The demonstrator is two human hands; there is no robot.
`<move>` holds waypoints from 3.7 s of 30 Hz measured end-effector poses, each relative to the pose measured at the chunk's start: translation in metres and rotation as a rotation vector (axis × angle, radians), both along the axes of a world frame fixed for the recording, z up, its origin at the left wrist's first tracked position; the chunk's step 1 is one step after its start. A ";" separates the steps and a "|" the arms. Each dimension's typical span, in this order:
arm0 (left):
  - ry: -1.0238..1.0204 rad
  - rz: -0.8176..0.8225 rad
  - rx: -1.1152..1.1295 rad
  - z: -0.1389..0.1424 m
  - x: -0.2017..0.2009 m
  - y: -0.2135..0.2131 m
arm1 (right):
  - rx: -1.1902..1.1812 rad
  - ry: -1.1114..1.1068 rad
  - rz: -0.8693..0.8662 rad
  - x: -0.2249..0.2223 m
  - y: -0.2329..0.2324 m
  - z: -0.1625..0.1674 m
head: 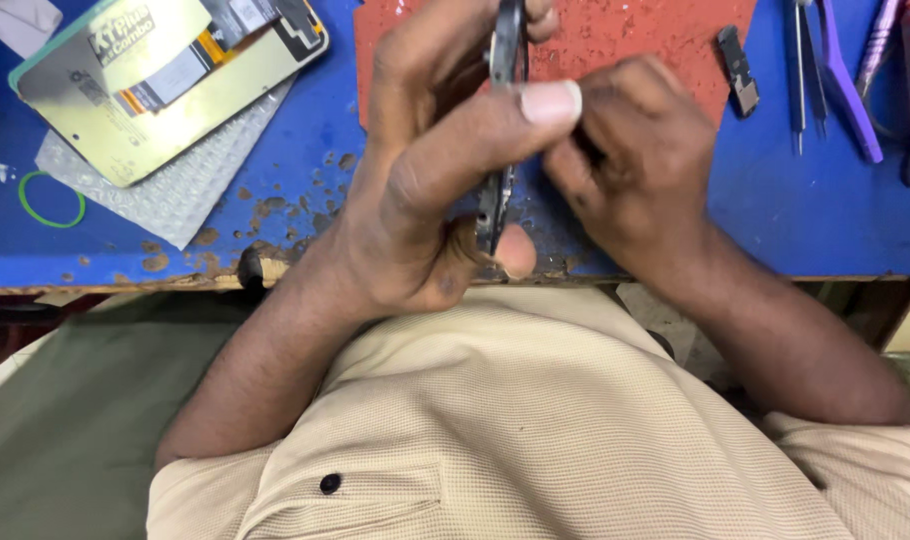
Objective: The person disassembles a smartphone by prying open the casing and removing internal components. They use a metal prying tool and a purple toothbrush to clean the interior surfaces and edges of the phone frame. The person repeatedly brushes and scrapes the frame, then reattaches a small internal part before continuing to clean.
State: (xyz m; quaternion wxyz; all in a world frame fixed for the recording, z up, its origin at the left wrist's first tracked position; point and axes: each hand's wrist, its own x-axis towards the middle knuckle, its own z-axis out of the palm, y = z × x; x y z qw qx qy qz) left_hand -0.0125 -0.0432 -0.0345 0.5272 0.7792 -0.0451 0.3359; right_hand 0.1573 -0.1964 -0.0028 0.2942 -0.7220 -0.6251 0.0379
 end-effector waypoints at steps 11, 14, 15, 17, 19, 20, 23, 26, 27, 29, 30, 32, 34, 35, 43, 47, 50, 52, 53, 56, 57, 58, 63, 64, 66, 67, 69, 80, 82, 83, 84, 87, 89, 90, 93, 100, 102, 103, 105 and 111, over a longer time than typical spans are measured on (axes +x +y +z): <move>-0.024 -0.009 -0.024 0.002 -0.001 -0.001 | 0.014 0.003 -0.004 0.001 0.003 -0.003; -0.005 -0.008 -0.011 0.002 -0.001 -0.002 | -0.021 -0.003 0.005 -0.003 -0.003 0.000; 0.000 -0.009 -0.007 0.002 -0.001 -0.002 | -0.017 0.001 -0.003 -0.003 -0.003 -0.001; -0.004 -0.015 -0.013 0.003 -0.001 -0.003 | 0.009 0.001 -0.017 -0.002 -0.001 -0.002; 0.003 -0.012 -0.013 0.005 -0.001 -0.002 | 0.036 0.012 -0.037 -0.001 0.004 -0.004; 0.004 -0.010 -0.015 0.006 -0.001 -0.002 | 0.039 0.030 -0.052 -0.001 0.006 -0.005; -0.019 -0.018 -0.023 0.006 0.000 -0.001 | 0.031 0.004 -0.025 -0.003 0.004 -0.002; -0.044 -0.025 -0.011 0.004 0.002 0.000 | -0.006 0.006 0.012 -0.008 -0.003 0.002; -0.044 -0.026 -0.006 0.004 0.002 0.000 | -0.024 0.021 0.018 -0.009 -0.005 0.001; -0.032 -0.028 -0.006 0.003 0.000 -0.001 | -0.015 0.035 -0.010 -0.010 -0.006 -0.002; -0.028 -0.030 -0.012 0.003 0.000 -0.001 | -0.014 0.043 -0.028 -0.010 -0.006 -0.003; -0.023 -0.031 -0.034 0.003 -0.002 -0.002 | 0.020 0.025 -0.030 -0.007 -0.003 -0.004; -0.030 -0.027 -0.036 0.004 -0.001 -0.002 | 0.035 0.019 -0.021 -0.005 -0.001 -0.003; -0.038 -0.027 -0.034 0.004 -0.001 -0.002 | 0.033 0.018 -0.012 -0.006 0.000 -0.002; -0.051 -0.036 0.024 0.003 0.000 0.001 | -0.050 0.062 -0.050 -0.022 -0.011 0.001; -0.054 -0.035 -0.024 0.003 -0.001 -0.002 | 0.010 0.071 -0.064 -0.017 -0.014 -0.006; -0.011 -0.034 0.009 0.005 -0.005 -0.001 | -0.029 0.036 -0.074 -0.018 -0.015 -0.005; -0.010 -0.046 0.005 0.006 -0.007 0.001 | -0.039 0.021 -0.061 -0.024 -0.013 -0.005; -0.017 -0.049 0.012 0.005 -0.008 0.003 | -0.035 0.019 -0.058 -0.026 -0.013 -0.004; -0.035 -0.049 0.061 0.000 -0.011 0.005 | -0.061 0.067 -0.089 -0.034 -0.011 -0.002; -0.040 -0.047 0.073 -0.003 -0.012 0.006 | -0.072 0.091 -0.096 -0.035 -0.011 -0.002; -0.046 -0.049 0.067 -0.005 -0.013 0.005 | -0.084 0.115 -0.102 -0.036 -0.011 -0.001; -0.026 -0.071 0.138 -0.010 -0.012 0.002 | -0.240 0.277 -0.221 -0.031 -0.015 -0.001; -0.042 -0.092 0.128 -0.008 -0.013 0.002 | -0.234 0.290 -0.178 -0.028 -0.016 0.000; -0.066 -0.095 0.142 -0.005 -0.013 0.004 | -0.212 0.314 -0.090 -0.020 -0.015 0.001; -0.073 -0.077 0.163 -0.003 -0.013 0.004 | -0.239 0.383 -0.106 -0.017 -0.015 0.001; -0.096 -0.047 0.169 0.000 -0.013 0.004 | -0.295 0.521 -0.135 -0.012 -0.014 0.002; -0.221 0.283 -0.349 0.001 -0.013 -0.012 | 0.041 0.507 -0.314 0.023 0.003 0.026; -0.241 0.279 -0.370 0.002 -0.013 -0.010 | 0.079 0.420 -0.266 0.021 0.004 0.029; -0.248 0.266 -0.364 0.003 -0.013 -0.010 | 0.092 0.445 -0.241 0.018 0.003 0.029; -0.255 0.253 -0.358 0.004 -0.012 -0.009 | 0.106 0.469 -0.219 0.016 0.003 0.029; -0.256 0.197 -0.202 0.006 -0.007 -0.005 | 0.080 0.559 -0.310 0.013 0.003 0.027; -0.218 0.168 -0.005 0.007 -0.005 -0.002 | 0.076 0.541 -0.310 0.012 0.000 0.026; -0.195 0.147 0.092 0.008 -0.004 -0.002 | 0.078 0.529 -0.309 0.013 0.000 0.025; -0.114 0.052 0.316 0.006 -0.009 -0.005 | 0.091 0.281 -0.195 0.015 -0.003 0.024; -0.116 0.060 0.545 -0.008 -0.026 -0.025 | 0.048 0.142 -0.097 0.015 0.017 0.017; -0.109 0.073 0.543 -0.011 -0.030 -0.027 | 0.044 0.111 -0.067 0.016 0.024 0.013; -0.102 0.080 0.535 -0.012 -0.032 -0.028 | 0.057 0.085 -0.048 0.016 0.026 0.012; -0.089 0.092 0.530 -0.013 -0.034 -0.029 | 0.084 0.030 -0.005 0.016 0.028 0.009; -0.076 0.113 0.528 -0.016 -0.035 -0.032 | 0.103 -0.103 0.009 0.016 0.027 0.003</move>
